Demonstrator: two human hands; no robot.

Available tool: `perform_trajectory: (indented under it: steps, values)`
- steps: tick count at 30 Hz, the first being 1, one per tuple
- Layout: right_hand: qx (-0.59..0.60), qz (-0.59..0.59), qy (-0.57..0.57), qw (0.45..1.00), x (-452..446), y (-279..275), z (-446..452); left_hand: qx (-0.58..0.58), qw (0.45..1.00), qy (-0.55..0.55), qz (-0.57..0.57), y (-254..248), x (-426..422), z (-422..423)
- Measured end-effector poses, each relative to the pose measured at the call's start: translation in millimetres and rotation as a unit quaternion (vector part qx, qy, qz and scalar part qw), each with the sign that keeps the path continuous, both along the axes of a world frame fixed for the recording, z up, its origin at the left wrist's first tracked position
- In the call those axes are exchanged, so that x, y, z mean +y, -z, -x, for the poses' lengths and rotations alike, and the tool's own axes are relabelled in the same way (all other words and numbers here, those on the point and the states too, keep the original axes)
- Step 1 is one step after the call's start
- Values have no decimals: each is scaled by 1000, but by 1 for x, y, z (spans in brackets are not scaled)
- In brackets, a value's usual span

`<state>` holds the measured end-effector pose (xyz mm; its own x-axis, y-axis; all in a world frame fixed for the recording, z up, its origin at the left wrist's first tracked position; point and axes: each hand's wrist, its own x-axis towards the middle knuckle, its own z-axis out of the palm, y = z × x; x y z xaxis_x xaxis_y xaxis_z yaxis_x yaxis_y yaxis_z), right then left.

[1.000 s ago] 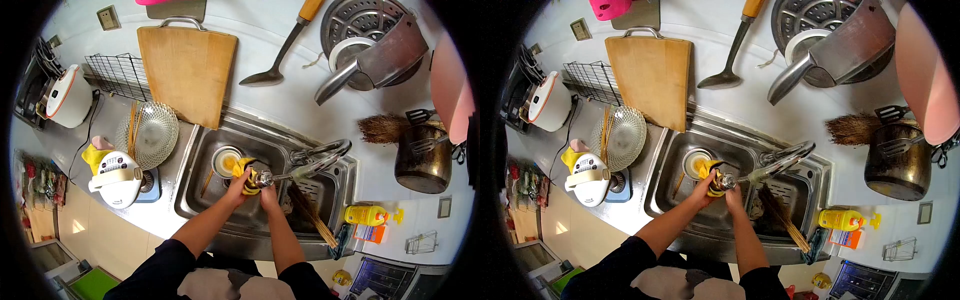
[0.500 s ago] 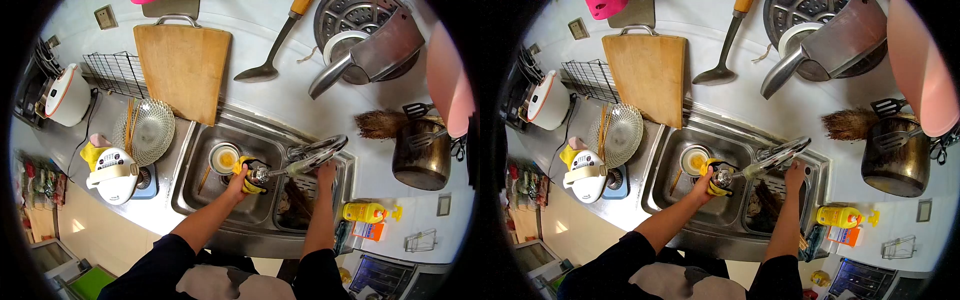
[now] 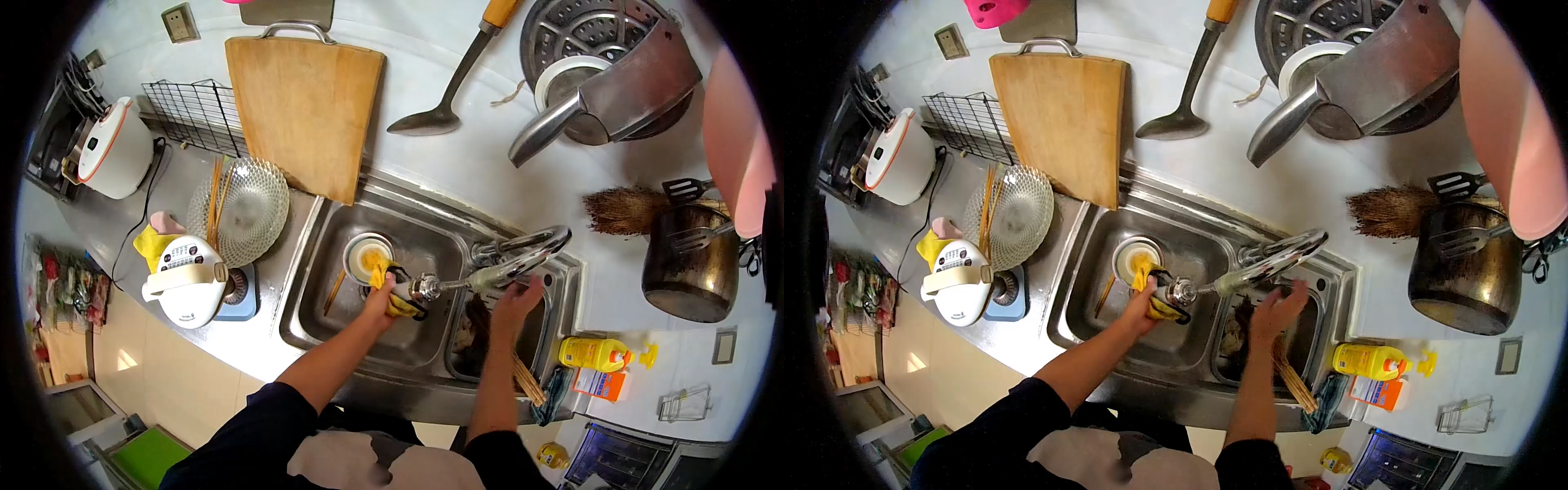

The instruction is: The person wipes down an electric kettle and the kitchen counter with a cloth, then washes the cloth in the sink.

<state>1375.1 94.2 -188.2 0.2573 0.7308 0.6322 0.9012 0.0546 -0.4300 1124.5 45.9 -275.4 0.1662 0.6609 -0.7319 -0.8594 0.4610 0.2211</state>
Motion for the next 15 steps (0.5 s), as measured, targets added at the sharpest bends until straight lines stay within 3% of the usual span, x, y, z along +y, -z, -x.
perform_trajectory:
  steps: [2, 3, 4, 5, 6, 7, 9, 11, 14, 15]
  values:
    - [107, 75, -74, 989, -36, 34, 36, 1, 1000, -16, -14, -1, 0, -1]
    - [182, 200, -92, 958, -48, 74, 55, -3, 1000, -15, 2, -9, 1, -1]
    - [244, 332, -156, 898, -51, 36, 92, -7, 1000, -15, 17, -14, 5, 0]
    - [211, 348, -156, 900, -53, 103, 101, -6, 1000, -17, 12, -8, 7, -2]
    - [213, 346, -158, 900, -51, 106, 116, -4, 1000, -28, 2, 7, 6, -6]
    - [342, 379, -135, 849, -47, 104, 131, -2, 999, -38, -7, 15, 5, -7]
    - [579, 418, -76, 696, -44, 107, 151, 55, 998, -32, 6, 0, 8, -5]
    - [571, 369, -81, 729, -47, 115, 156, 66, 997, -19, -20, -9, 13, -6]
    - [691, 309, 7, 654, -50, 74, 161, 147, 989, 15, -18, -31, 13, -11]
    - [691, 307, 5, 654, -48, 60, 162, 177, 983, 46, -19, -31, 13, -12]
